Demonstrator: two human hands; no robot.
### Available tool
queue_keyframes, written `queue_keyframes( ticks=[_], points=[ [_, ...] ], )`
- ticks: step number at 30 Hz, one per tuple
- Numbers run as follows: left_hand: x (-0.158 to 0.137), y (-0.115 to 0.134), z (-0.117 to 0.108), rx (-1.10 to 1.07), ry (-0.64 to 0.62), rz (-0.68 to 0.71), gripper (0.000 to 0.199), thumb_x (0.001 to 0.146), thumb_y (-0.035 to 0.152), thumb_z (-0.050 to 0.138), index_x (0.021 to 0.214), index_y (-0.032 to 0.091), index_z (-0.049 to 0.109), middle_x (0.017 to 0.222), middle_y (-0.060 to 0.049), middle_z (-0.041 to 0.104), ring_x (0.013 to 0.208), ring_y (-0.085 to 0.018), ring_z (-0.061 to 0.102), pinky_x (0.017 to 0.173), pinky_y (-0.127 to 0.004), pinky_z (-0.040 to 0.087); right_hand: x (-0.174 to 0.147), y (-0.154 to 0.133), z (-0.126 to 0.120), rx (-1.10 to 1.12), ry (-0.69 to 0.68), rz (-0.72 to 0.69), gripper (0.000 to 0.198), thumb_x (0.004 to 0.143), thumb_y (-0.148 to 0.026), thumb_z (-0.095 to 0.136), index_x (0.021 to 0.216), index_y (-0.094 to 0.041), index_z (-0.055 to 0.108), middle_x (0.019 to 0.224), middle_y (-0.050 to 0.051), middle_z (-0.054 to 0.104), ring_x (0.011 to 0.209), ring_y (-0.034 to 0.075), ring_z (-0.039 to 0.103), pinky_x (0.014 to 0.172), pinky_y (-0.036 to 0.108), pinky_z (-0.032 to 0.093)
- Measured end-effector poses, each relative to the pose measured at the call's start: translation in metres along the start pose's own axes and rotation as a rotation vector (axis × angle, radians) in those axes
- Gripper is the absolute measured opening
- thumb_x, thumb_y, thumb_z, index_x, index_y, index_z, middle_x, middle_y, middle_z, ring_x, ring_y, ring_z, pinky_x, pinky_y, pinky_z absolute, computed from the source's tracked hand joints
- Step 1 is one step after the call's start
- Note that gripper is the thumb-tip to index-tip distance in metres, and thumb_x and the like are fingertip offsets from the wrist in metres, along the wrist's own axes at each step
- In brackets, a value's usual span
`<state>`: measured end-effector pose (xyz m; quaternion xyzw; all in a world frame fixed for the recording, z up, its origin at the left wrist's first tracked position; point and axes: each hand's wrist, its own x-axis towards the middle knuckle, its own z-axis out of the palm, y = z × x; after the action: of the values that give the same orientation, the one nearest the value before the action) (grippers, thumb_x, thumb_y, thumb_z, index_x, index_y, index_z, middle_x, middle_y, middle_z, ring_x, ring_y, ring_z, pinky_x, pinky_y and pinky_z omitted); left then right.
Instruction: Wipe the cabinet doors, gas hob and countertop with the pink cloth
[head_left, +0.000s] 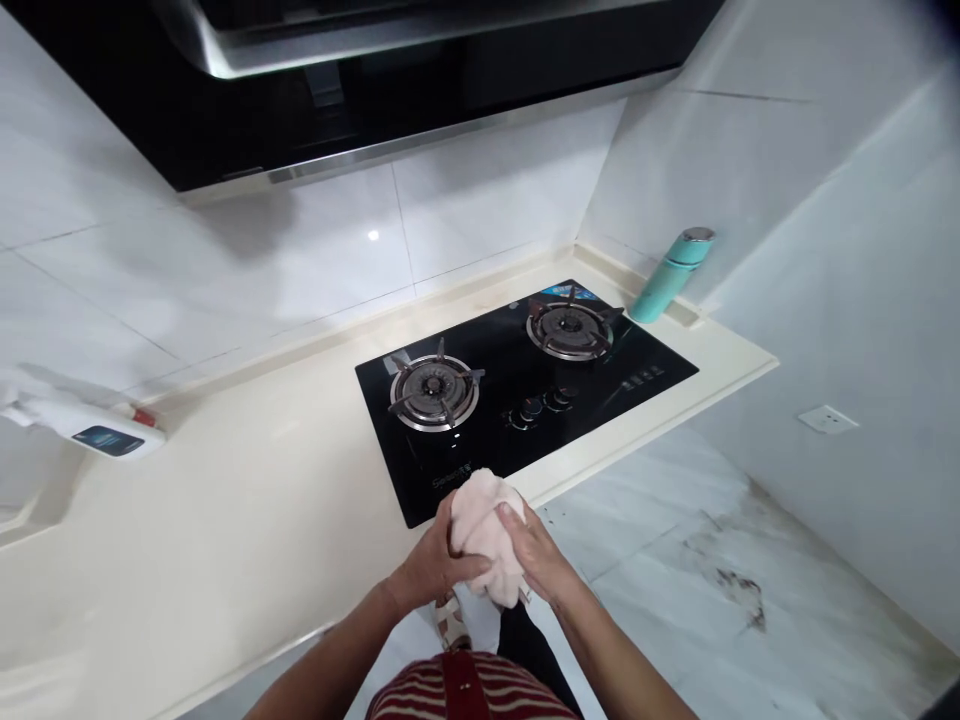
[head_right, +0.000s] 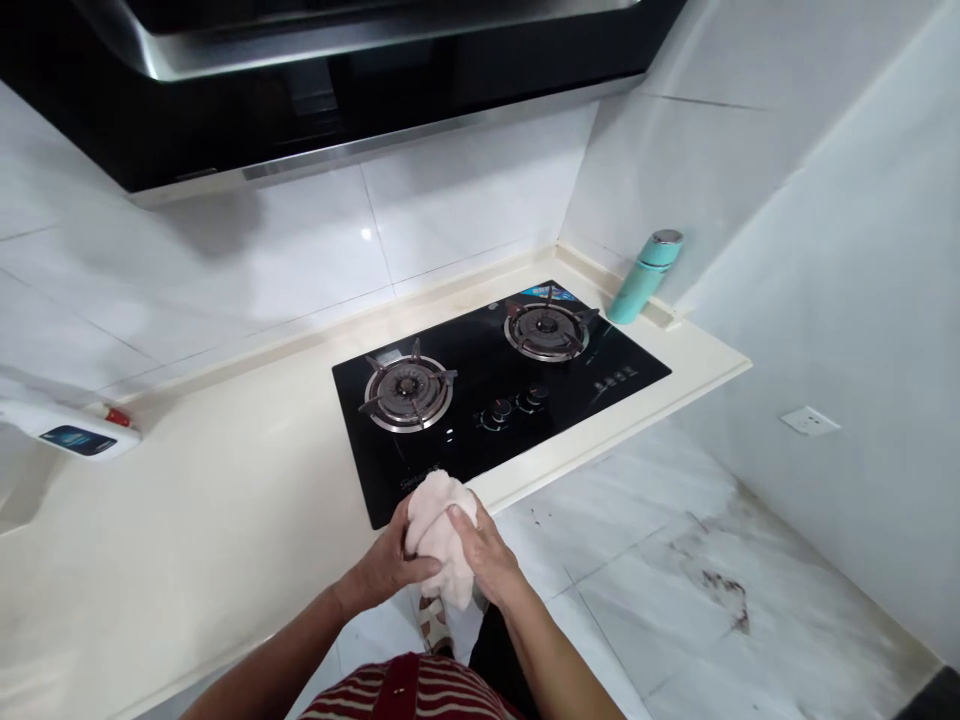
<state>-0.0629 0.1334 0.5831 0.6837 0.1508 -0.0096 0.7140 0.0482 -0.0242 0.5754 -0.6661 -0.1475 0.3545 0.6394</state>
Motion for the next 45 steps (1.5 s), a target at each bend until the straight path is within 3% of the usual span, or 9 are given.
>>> queue_keyframes(
  ticks=[4,9,15,17,21,25,28,35,45],
  points=[
    [-0.003,0.022,-0.011,-0.055,0.179,-0.054,0.064,0.073,0.044,0.079,0.126,0.020,0.052,0.118,-0.007,0.062,0.108,-0.024,0.059,0.092,-0.039,0.052,0.013,-0.028,0.008,0.101,-0.001,0.039,0.063,0.075,-0.063,0.072,0.120,-0.023,0.054,0.102,0.005,0.067,0.090,0.021,0.063,0.079,0.033,0.054],
    [0.030,0.044,-0.034,0.262,0.377,-0.044,0.059,0.083,0.041,0.068,0.135,0.022,0.046,0.107,-0.005,0.065,0.094,-0.020,0.064,0.083,-0.035,0.056,0.061,-0.033,-0.013,-0.132,0.326,-0.116,0.080,0.064,-0.062,0.077,0.128,-0.021,0.051,0.120,0.010,0.057,0.102,0.024,0.058,0.086,0.038,0.054],
    [0.058,0.024,-0.041,0.795,0.542,0.040,0.059,0.078,0.023,0.069,0.135,0.020,0.054,0.147,-0.018,0.044,0.134,-0.039,0.045,0.107,-0.061,0.040,0.097,-0.003,-0.046,-0.667,0.591,-0.361,0.054,0.085,-0.052,0.053,0.123,-0.015,0.062,0.137,0.020,0.046,0.129,0.034,0.043,0.108,0.057,0.040],
    [0.064,0.012,-0.037,0.975,0.540,0.188,0.052,0.085,0.025,0.063,0.136,0.021,0.054,0.151,-0.018,0.040,0.138,-0.038,0.040,0.109,-0.061,0.039,0.097,0.012,-0.051,-0.745,0.522,-0.513,0.046,0.094,-0.043,0.042,0.127,-0.015,0.060,0.136,0.018,0.050,0.129,0.029,0.046,0.111,0.052,0.040],
    [0.094,-0.003,-0.020,1.217,0.289,0.483,0.038,0.093,0.024,0.051,0.131,0.022,0.057,0.143,-0.011,0.054,0.137,-0.026,0.045,0.112,-0.046,0.041,0.114,0.030,-0.051,-0.912,0.267,-0.684,0.048,0.100,-0.030,0.030,0.141,-0.017,0.052,0.149,0.013,0.046,0.140,0.022,0.040,0.118,0.045,0.036],
    [0.134,-0.011,-0.005,1.306,0.279,0.413,0.049,0.093,0.027,0.051,0.141,0.018,0.049,0.154,-0.015,0.044,0.143,-0.031,0.039,0.115,-0.055,0.035,0.155,0.035,-0.043,-1.172,0.123,-0.639,0.052,0.101,-0.029,0.027,0.147,-0.014,0.046,0.157,0.014,0.036,0.148,0.023,0.030,0.120,0.045,0.030],
    [0.141,-0.017,-0.001,1.404,0.313,0.335,0.054,0.093,0.034,0.052,0.145,0.019,0.046,0.156,-0.014,0.041,0.144,-0.033,0.037,0.114,-0.059,0.033,0.169,0.039,-0.038,-1.294,0.154,-0.563,0.052,0.101,-0.029,0.029,0.147,-0.012,0.046,0.160,0.015,0.029,0.150,0.025,0.025,0.121,0.046,0.026],
    [0.080,-0.027,-0.015,1.449,0.362,0.289,0.048,0.098,0.041,0.045,0.143,0.025,0.049,0.155,-0.008,0.045,0.146,-0.028,0.035,0.119,-0.057,0.025,0.135,0.044,-0.003,-1.353,0.173,-0.537,0.052,0.099,-0.030,0.040,0.147,-0.012,0.044,0.162,0.017,0.023,0.152,0.031,0.016,0.121,0.050,0.022],
    [-0.033,-0.049,-0.061,1.340,0.854,-0.169,0.054,0.089,0.053,0.059,0.139,0.033,0.056,0.156,-0.014,0.034,0.142,-0.041,0.031,0.109,-0.063,0.031,0.105,0.049,0.102,-1.268,-0.019,-0.586,0.077,0.090,-0.050,0.059,0.149,-0.005,0.041,0.161,0.025,0.017,0.152,0.041,0.008,0.121,0.059,0.015]
  ],
)
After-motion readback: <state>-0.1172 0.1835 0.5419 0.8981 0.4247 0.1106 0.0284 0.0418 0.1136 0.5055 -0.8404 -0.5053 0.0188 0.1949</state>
